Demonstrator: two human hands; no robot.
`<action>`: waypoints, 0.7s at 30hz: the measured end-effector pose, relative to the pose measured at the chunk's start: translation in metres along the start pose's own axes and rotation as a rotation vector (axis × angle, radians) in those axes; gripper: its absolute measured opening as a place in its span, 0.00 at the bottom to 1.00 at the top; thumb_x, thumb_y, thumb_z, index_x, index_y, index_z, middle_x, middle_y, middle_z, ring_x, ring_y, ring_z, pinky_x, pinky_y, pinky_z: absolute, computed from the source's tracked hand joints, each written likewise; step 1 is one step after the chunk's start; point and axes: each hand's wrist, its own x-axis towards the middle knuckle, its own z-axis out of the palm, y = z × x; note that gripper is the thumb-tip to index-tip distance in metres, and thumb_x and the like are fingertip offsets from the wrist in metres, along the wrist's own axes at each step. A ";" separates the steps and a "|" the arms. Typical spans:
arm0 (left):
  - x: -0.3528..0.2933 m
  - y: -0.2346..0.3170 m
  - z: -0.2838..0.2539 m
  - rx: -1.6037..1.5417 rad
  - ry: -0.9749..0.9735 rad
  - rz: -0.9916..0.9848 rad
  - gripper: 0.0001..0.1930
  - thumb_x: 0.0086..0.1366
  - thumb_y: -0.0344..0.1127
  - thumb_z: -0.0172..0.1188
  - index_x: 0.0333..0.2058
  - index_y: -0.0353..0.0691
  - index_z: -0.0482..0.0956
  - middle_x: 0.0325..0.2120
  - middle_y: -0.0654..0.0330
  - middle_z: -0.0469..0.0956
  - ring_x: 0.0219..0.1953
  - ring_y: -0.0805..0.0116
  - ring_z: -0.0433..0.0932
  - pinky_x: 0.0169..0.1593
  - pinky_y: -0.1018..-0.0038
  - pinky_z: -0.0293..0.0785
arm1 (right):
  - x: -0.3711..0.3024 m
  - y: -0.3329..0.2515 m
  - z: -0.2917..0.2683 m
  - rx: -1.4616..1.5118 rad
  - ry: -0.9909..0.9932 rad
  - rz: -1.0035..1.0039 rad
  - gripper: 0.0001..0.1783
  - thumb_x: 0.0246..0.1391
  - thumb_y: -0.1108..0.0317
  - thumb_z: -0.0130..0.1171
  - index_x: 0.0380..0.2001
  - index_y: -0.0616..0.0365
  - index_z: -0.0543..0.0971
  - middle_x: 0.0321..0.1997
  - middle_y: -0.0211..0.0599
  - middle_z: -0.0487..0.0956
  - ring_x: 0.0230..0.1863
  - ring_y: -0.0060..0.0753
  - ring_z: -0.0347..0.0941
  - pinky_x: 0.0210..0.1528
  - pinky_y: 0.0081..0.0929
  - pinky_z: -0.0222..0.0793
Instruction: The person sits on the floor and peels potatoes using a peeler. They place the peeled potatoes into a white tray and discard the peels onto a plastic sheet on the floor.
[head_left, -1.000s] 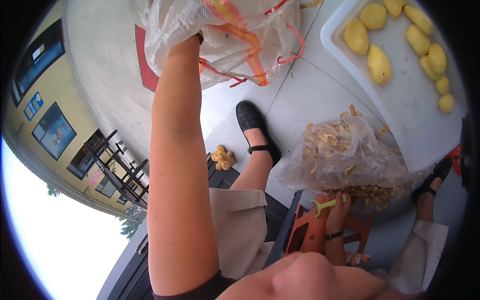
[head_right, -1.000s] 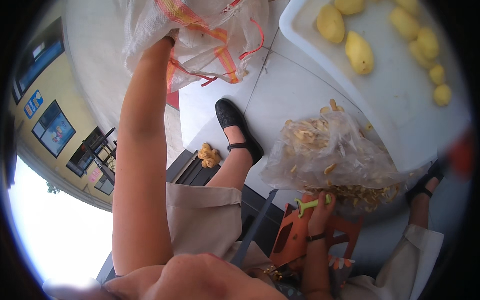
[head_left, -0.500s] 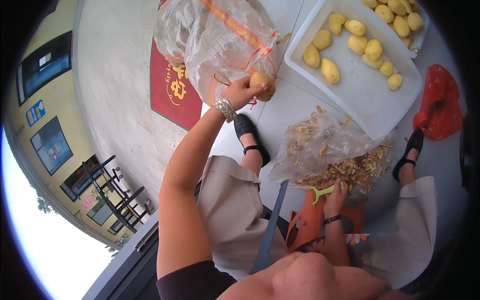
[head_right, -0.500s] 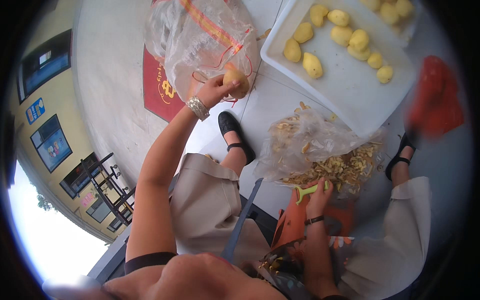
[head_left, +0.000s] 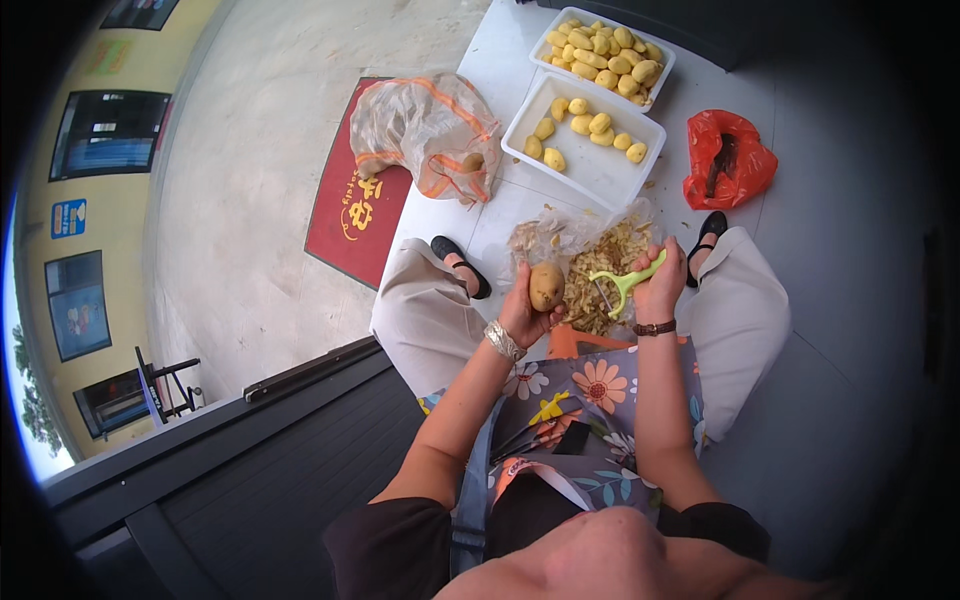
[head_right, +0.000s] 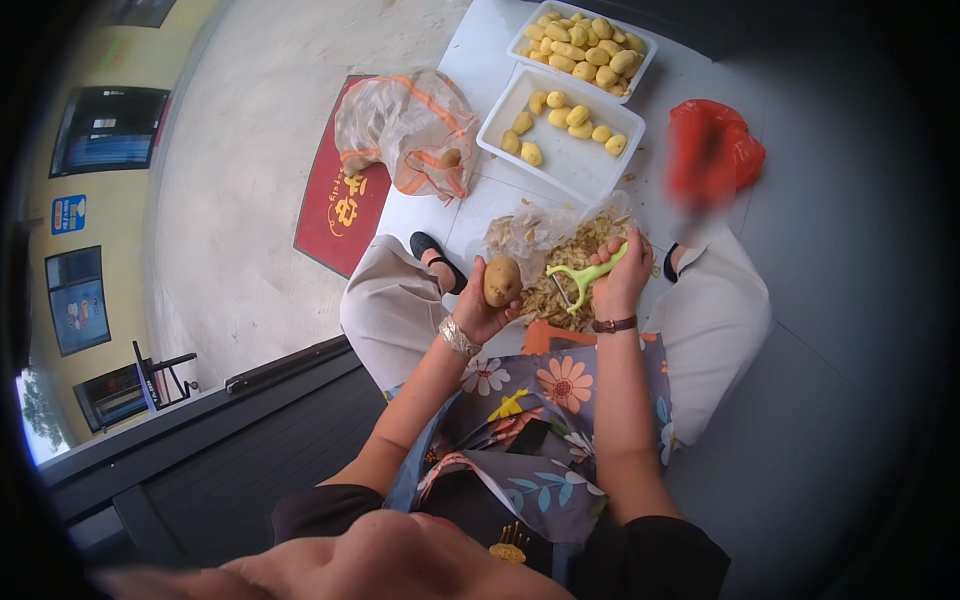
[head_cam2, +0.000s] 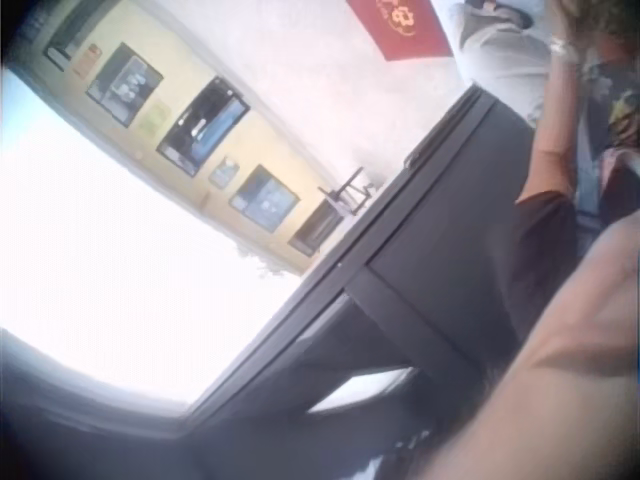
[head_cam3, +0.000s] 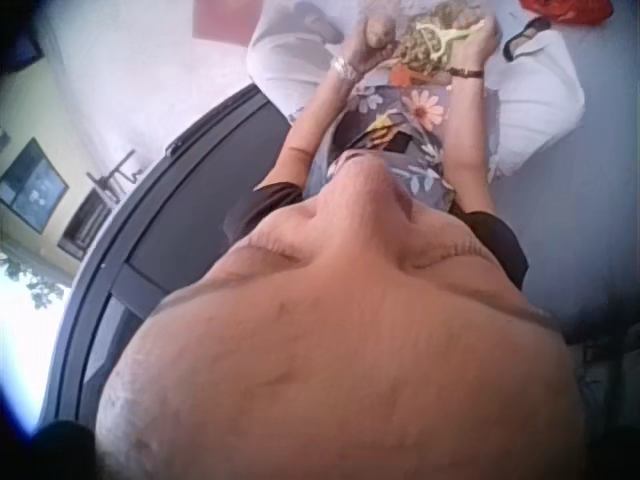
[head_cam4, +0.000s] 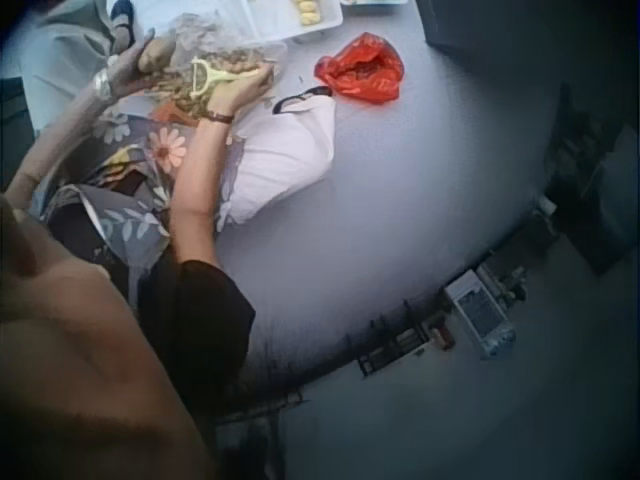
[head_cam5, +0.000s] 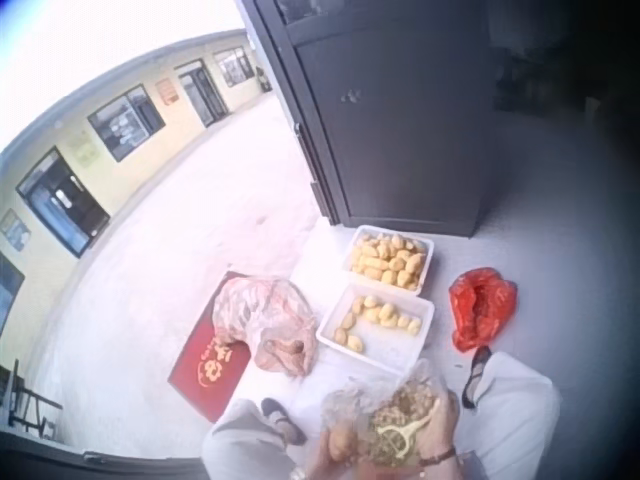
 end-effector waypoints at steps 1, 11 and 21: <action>-0.001 -0.027 -0.007 -0.084 -0.056 0.012 0.29 0.59 0.65 0.38 0.39 0.43 0.69 0.27 0.59 0.72 0.23 0.66 0.69 0.24 0.77 0.65 | -0.006 -0.009 -0.002 0.004 -0.050 0.009 0.08 0.54 0.65 0.49 0.28 0.53 0.62 0.16 0.28 0.61 0.14 0.22 0.55 0.15 0.21 0.53; -0.017 -0.116 -0.021 0.105 0.007 0.238 0.17 0.65 0.52 0.35 0.37 0.48 0.67 0.28 0.62 0.74 0.22 0.70 0.71 0.20 0.78 0.63 | -0.096 0.029 -0.001 -0.315 -0.138 -0.062 0.09 0.52 0.67 0.51 0.31 0.51 0.61 0.11 0.25 0.58 0.07 0.17 0.49 0.07 0.18 0.43; -0.033 -0.090 -0.014 0.099 -0.046 0.180 0.19 0.65 0.52 0.39 0.46 0.48 0.67 0.32 0.63 0.72 0.27 0.71 0.71 0.26 0.75 0.69 | -0.058 0.004 0.007 -0.283 -0.140 -0.185 0.09 0.50 0.68 0.50 0.30 0.55 0.61 0.13 0.29 0.61 0.08 0.21 0.54 0.08 0.20 0.50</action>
